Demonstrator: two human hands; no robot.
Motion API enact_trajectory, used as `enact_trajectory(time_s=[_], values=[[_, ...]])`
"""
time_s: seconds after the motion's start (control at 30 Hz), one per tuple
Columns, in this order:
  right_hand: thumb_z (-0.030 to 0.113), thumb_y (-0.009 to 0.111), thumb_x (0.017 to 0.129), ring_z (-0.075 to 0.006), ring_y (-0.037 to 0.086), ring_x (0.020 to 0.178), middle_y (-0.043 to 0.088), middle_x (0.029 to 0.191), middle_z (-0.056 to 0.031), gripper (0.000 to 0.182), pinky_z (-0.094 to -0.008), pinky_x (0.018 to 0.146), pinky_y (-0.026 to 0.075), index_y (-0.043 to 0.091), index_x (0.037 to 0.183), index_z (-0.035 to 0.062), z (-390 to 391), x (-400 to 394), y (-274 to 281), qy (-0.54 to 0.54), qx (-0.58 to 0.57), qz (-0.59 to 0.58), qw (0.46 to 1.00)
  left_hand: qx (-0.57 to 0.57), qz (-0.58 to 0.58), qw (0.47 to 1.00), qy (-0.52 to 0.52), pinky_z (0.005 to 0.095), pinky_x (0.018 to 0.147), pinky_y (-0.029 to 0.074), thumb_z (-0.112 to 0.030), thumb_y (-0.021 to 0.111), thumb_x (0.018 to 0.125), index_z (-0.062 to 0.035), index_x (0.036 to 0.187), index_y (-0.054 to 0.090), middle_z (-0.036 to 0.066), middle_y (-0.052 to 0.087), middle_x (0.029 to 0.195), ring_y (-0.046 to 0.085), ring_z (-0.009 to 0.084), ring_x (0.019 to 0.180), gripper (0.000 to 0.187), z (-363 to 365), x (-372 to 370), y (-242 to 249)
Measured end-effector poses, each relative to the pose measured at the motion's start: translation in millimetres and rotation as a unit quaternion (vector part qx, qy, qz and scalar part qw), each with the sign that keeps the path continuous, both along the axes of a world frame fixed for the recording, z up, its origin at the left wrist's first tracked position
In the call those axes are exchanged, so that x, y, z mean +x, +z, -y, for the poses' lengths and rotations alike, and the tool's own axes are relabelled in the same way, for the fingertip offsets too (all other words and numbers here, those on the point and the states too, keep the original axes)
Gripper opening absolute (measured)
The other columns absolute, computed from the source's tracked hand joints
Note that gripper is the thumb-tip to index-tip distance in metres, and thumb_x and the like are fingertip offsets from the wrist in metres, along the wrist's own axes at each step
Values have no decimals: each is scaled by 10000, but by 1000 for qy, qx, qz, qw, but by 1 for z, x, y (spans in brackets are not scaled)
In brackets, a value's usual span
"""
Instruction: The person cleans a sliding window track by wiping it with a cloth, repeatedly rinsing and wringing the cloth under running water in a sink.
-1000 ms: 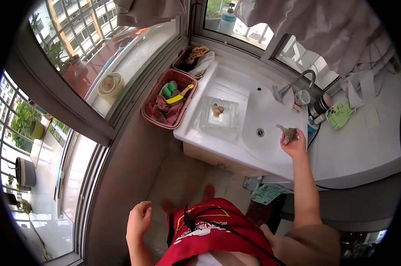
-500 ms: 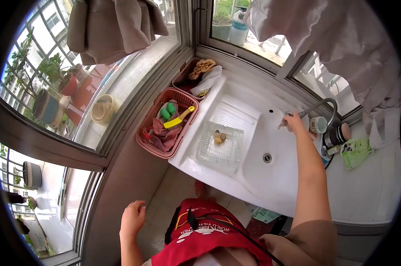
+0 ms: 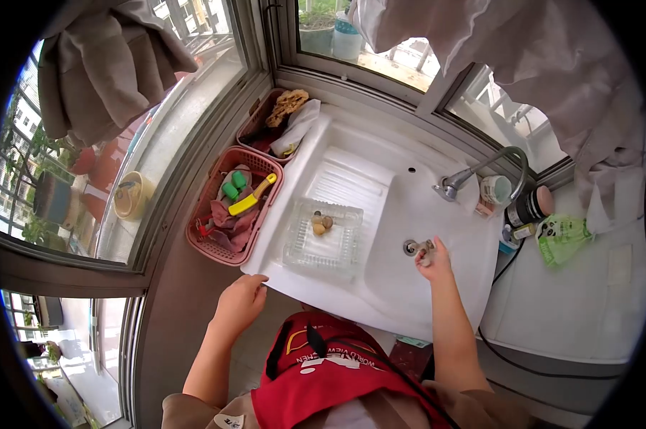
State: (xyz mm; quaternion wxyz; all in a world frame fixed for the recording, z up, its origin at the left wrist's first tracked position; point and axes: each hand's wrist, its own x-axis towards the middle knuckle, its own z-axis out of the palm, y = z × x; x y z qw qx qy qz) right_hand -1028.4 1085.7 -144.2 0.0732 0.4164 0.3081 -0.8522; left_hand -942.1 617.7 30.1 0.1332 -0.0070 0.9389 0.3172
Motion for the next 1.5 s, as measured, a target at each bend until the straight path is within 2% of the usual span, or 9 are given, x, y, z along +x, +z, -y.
enact_trajectory(time_s=[0.13, 0.27, 0.43, 0.57, 0.73, 0.87, 1.03, 1.27, 1.5], values=[[218, 518, 924, -195, 590, 777, 614, 945, -79, 162, -331, 686, 516, 561, 1041, 115, 15, 25, -20, -46, -105, 79, 990, 63, 33, 994, -85, 420, 757, 492, -144, 537, 857, -30, 1044, 635, 168, 641, 906, 623, 336, 849, 239, -59, -16, -1], [208, 520, 912, -193, 584, 947, 613, 1023, -50, 157, -444, 861, 453, 566, 1045, 139, 18, 29, 29, 90, -85, 47, 991, 39, 28, 993, -111, 417, 762, 495, -143, 535, 859, -31, 1045, 635, 165, 643, 922, 623, 336, 857, 238, -90, -7, -5], [268, 537, 925, -215, 579, 968, 617, 1037, -38, 169, -476, 878, 420, 568, 1034, 142, -4, 26, 10, 79, -96, -10, 992, -8, 14, 997, -80, 416, 764, 496, -132, 551, 840, -41, 1001, 649, 156, 630, 906, 616, 339, 860, 209, -90, -10, -3], [260, 583, 921, -209, 577, 944, 606, 1042, -42, 184, -389, 776, 472, 563, 1045, 126, -1, 29, 5, 98, -105, -29, 989, -96, -234, 965, -65, 424, 792, 483, -19, 524, 782, -34, 912, 657, 147, 613, 985, 586, 344, 929, 187, -46, -109, -34], [235, 570, 922, -207, 583, 928, 605, 1063, -61, 203, -390, 789, 478, 560, 1073, 99, 13, 36, 24, 88, -70, 0, 994, -300, -342, 889, -46, 402, 836, 474, -61, 546, 779, -61, 949, 646, 93, 628, 1057, 560, 290, 1036, 198, 2, -260, -64], [184, 524, 925, -216, 567, 963, 580, 1111, -84, 249, -379, 795, 472, 533, 1152, 84, 10, 45, 42, -7, -105, -39, 994, -428, -159, 890, -7, 407, 874, 444, -96, 556, 817, -66, 1014, 620, 106, 641, 1067, 561, 277, 1074, 209, 10, -318, -68], [175, 507, 919, -222, 547, 1003, 552, 1160, -87, 283, -368, 797, 463, 514, 1190, 92, 24, 40, 63, -78, -92, -28, 992, -457, -98, 884, -7, 429, 887, 439, -127, 565, 839, -72, 992, 666, 110, 653, 1069, 576, 288, 1067, 192, 25, -350, -84], [228, 493, 917, -196, 536, 912, 581, 1062, -40, 214, -381, 762, 454, 554, 1088, 116, 44, 19, 55, -12, -48, 9, 999, -386, -41, 921, 0, 445, 843, 502, -198, 550, 853, -12, 961, 669, 189, 668, 1031, 636, 357, 986, 246, 34, -354, -51], [250, 491, 923, -193, 537, 851, 588, 972, -29, 175, -354, 731, 447, 583, 992, 117, 72, -49, 65, 20, -89, -75, 993, -311, -113, 943, -31, 496, 751, 478, -247, 482, 896, -4, 866, 615, 224, 645, 880, 614, 414, 848, 278, 49, -227, 45]])
